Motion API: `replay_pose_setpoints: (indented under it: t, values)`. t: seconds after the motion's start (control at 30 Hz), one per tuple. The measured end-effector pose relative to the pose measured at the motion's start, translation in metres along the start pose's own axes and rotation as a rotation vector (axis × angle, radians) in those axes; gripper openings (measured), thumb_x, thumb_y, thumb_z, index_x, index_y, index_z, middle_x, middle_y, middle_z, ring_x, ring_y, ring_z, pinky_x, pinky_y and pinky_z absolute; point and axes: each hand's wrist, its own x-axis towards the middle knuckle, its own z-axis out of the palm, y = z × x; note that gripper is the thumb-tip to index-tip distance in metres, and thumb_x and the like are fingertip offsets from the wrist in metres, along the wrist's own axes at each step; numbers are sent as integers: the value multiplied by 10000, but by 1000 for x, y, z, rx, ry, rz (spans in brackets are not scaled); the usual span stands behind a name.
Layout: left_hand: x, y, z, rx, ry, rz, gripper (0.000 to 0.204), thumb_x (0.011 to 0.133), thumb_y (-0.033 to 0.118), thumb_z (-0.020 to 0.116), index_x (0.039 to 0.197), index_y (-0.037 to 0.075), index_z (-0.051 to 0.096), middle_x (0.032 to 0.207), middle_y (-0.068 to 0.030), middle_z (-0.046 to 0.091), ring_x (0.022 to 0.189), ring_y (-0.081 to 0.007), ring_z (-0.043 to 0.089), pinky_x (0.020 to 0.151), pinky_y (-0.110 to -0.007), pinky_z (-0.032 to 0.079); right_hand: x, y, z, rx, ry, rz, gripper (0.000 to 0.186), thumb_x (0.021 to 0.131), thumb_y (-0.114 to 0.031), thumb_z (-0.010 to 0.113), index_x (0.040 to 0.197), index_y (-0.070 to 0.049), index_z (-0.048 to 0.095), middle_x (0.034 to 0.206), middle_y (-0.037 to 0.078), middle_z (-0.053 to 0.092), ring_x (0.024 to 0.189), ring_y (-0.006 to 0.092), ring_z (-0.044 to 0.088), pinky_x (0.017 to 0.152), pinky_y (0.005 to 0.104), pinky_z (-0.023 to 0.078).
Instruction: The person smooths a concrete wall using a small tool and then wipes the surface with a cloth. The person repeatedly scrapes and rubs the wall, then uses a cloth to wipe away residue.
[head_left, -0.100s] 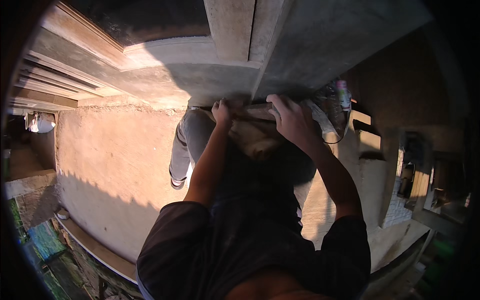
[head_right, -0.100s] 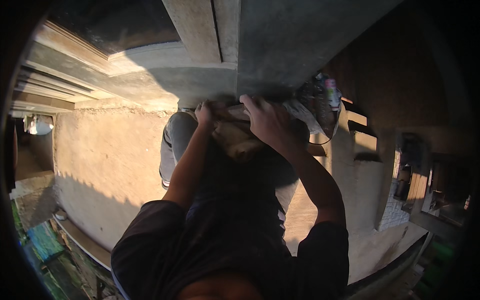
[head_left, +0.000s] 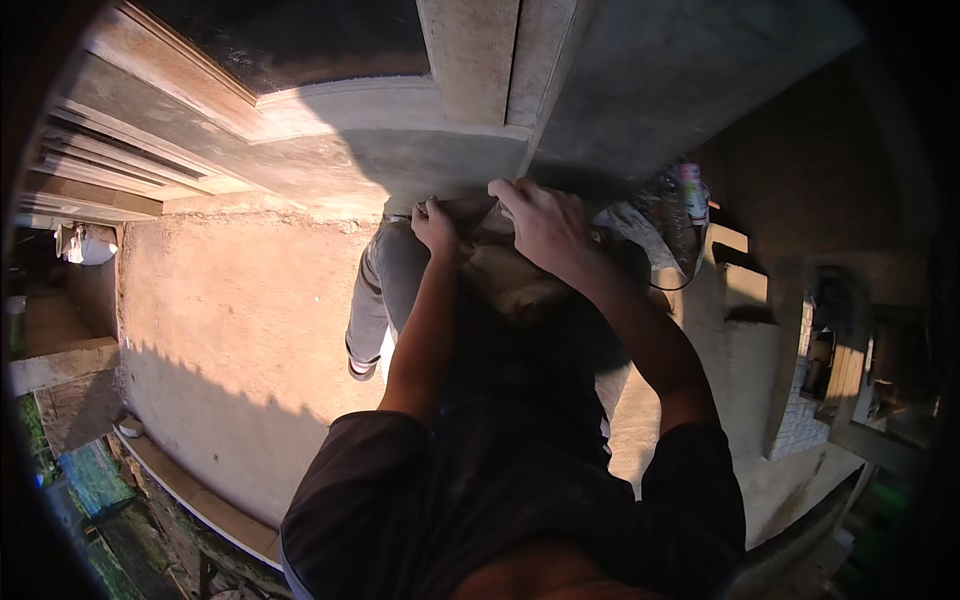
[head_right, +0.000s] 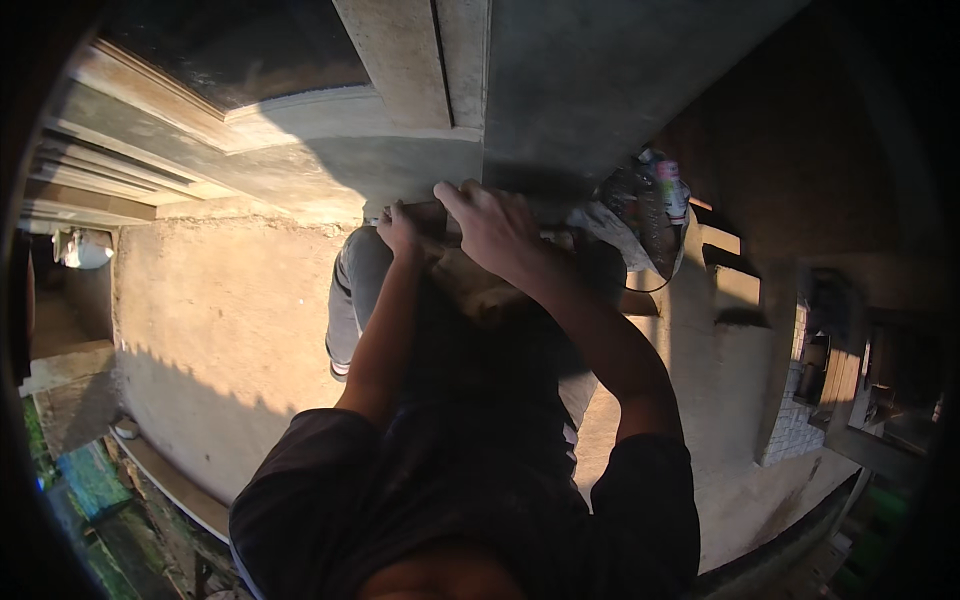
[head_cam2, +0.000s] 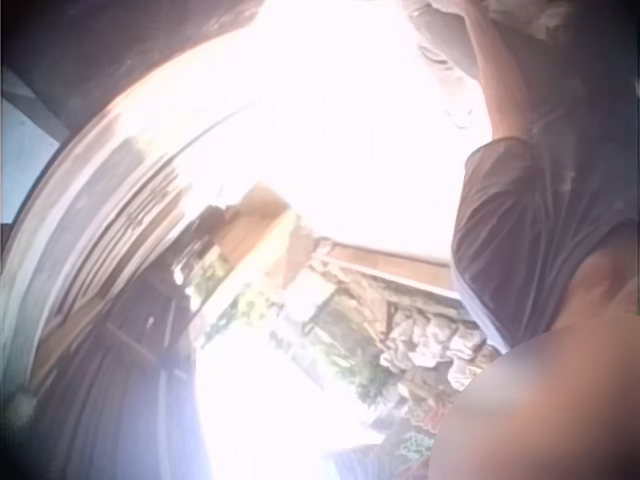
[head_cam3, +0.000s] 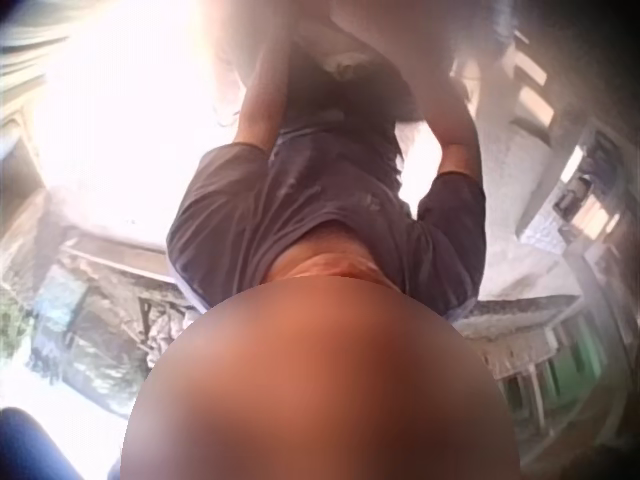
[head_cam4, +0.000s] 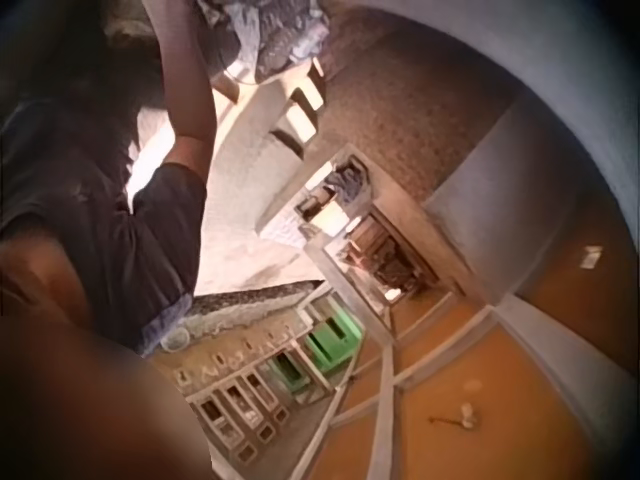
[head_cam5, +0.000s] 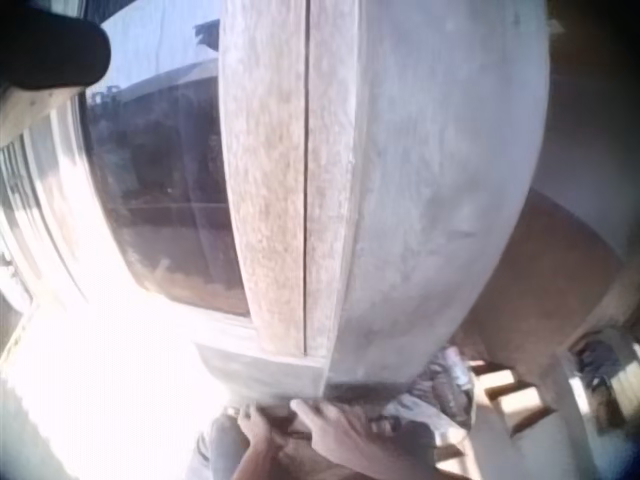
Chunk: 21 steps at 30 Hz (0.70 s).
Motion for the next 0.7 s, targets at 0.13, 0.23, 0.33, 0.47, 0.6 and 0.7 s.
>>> replay_pose_setpoints:
  t: [0.13, 0.23, 0.33, 0.47, 0.6, 0.7]
  values:
    - [10, 25, -6, -77, 146, 302, 275, 1035, 199, 585, 904, -43, 597, 785, -112, 648, 732, -211, 579, 709, -363, 478, 60, -7, 49, -60, 6, -116, 316, 934, -83, 597, 1239, -163, 614, 973, 122, 714, 858, 378, 724, 702, 503, 552]
    - [12, 25, -16, -250, 109, 305, 286, 1037, 215, 587, 949, -55, 618, 905, -167, 711, 797, -226, 650, 739, -374, 501, 81, -7, 67, -63, 189, -163, 351, 931, -100, 598, 1271, -186, 611, 987, 116, 717, 846, 379, 722, 679, 500, 554]
    - [30, 11, -18, -127, 155, 146, 316, 1035, 232, 586, 1018, -82, 621, 963, -202, 713, 847, -268, 663, 789, -404, 506, 72, -6, 66, -9, 224, -133, 347, 942, -121, 617, 1285, -177, 609, 1019, 133, 728, 858, 371, 731, 684, 485, 561]
    - [37, -12, -16, -34, 185, 230, 362, 1026, 251, 594, 1090, -105, 616, 988, -234, 697, 896, -336, 661, 845, -444, 503, 9, 4, 43, 188, 247, -2, 261, 986, -176, 655, 1230, -100, 602, 1006, 158, 733, 856, 357, 739, 691, 460, 565]
    - [36, -1, -16, -43, 123, 253, 380, 1013, 251, 608, 1105, -118, 609, 1003, -254, 677, 917, -366, 653, 855, -450, 497, -47, 41, 17, 153, 519, 235, 223, 1022, -200, 647, 1165, -50, 568, 893, 146, 709, 818, 334, 730, 706, 415, 549]
    - [15, 32, -18, 60, 162, 392, 326, 982, 198, 632, 1065, -116, 603, 1053, -249, 638, 931, -361, 631, 849, -440, 498, -87, 67, 11, 341, 601, 633, 281, 1051, -280, 608, 1178, -42, 530, 870, 123, 688, 790, 288, 700, 730, 412, 536]
